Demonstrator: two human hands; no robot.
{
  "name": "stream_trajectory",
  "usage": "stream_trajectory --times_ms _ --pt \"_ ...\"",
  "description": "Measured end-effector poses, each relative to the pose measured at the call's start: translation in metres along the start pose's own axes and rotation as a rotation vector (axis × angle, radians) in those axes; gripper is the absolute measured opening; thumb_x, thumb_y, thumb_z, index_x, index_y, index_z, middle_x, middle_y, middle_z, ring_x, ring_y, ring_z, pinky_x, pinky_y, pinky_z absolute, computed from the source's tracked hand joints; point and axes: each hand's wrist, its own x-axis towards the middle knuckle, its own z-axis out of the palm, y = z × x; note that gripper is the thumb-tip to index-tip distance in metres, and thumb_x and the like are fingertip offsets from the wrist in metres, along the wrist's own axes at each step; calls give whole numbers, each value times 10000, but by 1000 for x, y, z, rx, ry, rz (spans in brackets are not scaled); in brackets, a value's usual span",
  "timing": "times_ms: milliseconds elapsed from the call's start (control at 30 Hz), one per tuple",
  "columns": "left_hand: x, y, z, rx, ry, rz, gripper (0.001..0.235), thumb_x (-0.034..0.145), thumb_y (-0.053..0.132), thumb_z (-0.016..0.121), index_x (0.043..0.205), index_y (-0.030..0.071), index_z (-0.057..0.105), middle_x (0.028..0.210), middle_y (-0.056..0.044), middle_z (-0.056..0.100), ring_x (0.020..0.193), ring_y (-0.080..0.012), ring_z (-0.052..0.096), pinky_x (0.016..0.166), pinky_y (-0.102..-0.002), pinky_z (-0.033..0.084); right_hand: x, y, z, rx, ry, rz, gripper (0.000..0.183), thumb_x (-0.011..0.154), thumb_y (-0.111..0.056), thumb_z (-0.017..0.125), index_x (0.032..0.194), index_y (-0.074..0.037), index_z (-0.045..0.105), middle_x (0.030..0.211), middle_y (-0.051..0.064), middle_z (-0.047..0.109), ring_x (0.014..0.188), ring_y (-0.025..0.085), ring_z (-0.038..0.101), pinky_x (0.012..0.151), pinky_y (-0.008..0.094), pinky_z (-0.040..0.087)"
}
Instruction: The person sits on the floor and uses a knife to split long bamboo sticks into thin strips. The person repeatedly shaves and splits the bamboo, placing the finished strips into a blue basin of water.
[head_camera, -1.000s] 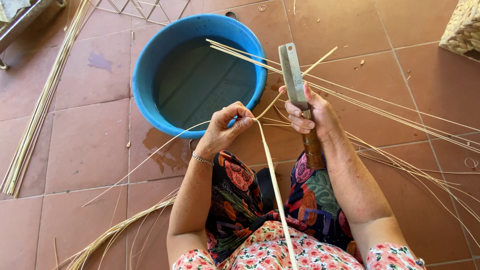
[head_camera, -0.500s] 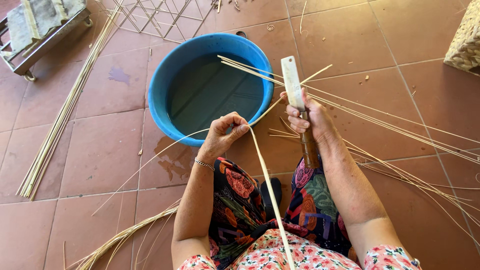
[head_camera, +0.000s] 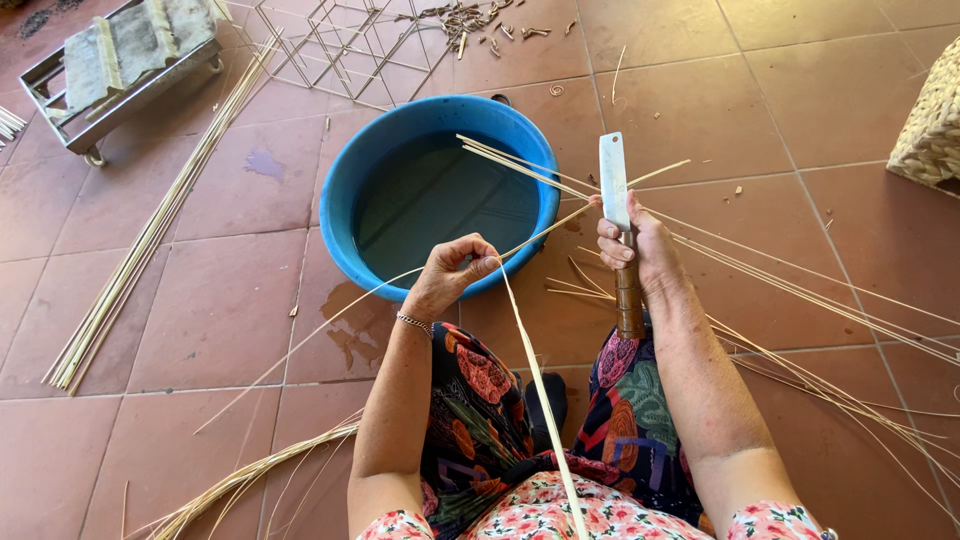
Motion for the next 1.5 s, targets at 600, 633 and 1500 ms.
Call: stream_trajectory --times_ms 600,633,1500 --pt "19 -10 41 114 268 48 111 968 138 747 985 29 750 765 76 613 697 -13 508 605 -192 433 -47 13 79 91 -257 111 591 1088 -539 403 1428 -60 461 698 49 518 376 52 382 324 213 333" --pt "17 -2 46 163 267 65 106 961 135 750 978 30 746 766 65 626 703 -17 527 612 -197 448 -47 13 80 83 -254 125 568 1094 -539 406 1397 -63 467 700 60 525 379 58 396 324 214 339" --pt "-111 141 70 580 157 738 161 676 251 785 794 205 685 794 68 567 699 -101 552 749 -376 375 -169 -24 163 -516 -1015 -253 300 1218 -234 433 1405 1 455 1080 173 612 912 336 645 754 369 541"
